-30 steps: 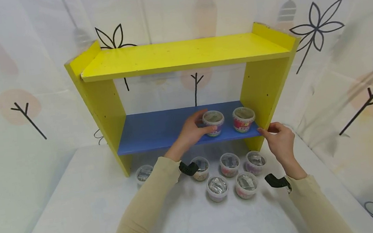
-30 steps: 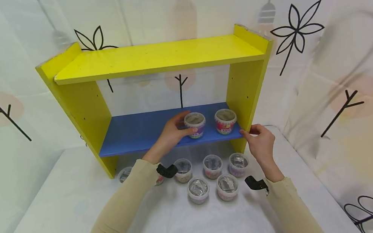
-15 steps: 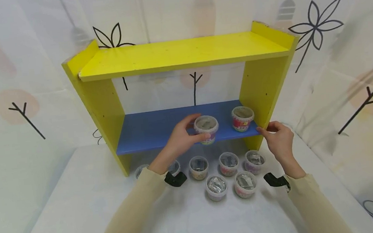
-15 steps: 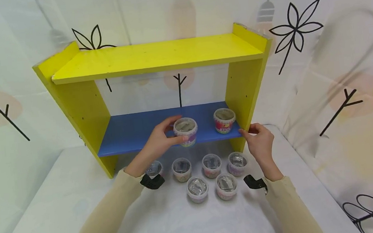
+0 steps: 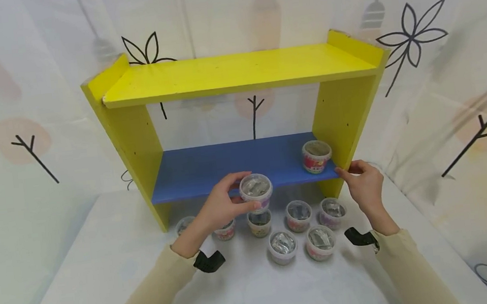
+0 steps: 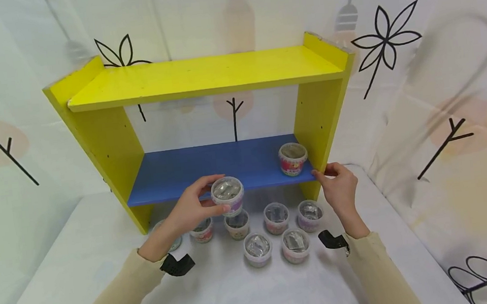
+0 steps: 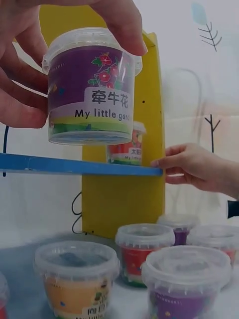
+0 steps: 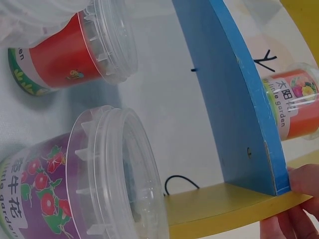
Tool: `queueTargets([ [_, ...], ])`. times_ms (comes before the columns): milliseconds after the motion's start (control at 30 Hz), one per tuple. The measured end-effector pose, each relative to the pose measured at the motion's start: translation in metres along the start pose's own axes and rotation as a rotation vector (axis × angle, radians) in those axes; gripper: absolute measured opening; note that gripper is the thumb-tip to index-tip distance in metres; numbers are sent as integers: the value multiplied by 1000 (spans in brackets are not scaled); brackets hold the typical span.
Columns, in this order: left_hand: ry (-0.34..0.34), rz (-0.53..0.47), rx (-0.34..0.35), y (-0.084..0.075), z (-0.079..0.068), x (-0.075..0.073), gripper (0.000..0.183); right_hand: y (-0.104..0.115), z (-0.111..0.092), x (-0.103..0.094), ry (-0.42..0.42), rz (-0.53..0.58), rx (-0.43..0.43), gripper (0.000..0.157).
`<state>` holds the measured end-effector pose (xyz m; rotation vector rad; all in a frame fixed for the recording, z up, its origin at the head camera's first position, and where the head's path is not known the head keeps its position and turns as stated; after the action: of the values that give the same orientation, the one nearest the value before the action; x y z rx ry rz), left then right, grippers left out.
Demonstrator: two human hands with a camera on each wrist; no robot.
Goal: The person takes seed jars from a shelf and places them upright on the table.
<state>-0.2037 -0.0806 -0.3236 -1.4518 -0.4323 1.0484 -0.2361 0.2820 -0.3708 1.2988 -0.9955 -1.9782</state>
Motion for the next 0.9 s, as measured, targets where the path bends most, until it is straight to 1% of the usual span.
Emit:
queueTargets([
  [200, -17, 61, -17, 5, -14, 1, 72, 1, 1, 1, 3, 4, -5, 45],
  [400, -47, 80, -76, 19, -28, 1, 73, 0, 1, 1, 3, -8, 3, 46],
  [567, -81, 121, -87, 27, -39, 1, 73, 0, 1, 0, 0, -6, -6, 45],
  [767, -125, 114, -134, 36, -53, 4, 74, 0, 0, 0, -4, -5, -8, 45],
  [900, -129, 124, -139, 46, -62, 9, 73, 0, 0, 0, 0, -4, 0, 46],
])
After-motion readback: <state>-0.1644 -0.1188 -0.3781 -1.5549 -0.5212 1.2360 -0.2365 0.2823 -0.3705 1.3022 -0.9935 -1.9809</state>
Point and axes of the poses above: each hand's wrist, its own z-axis towards the middle knuckle, its own x-axis out of the palm, y = z × x, the point moved 3 cm from there along z, towards the middle knuckle, and after that the axes turned 9 degrees about y, right-handed, at the moved point
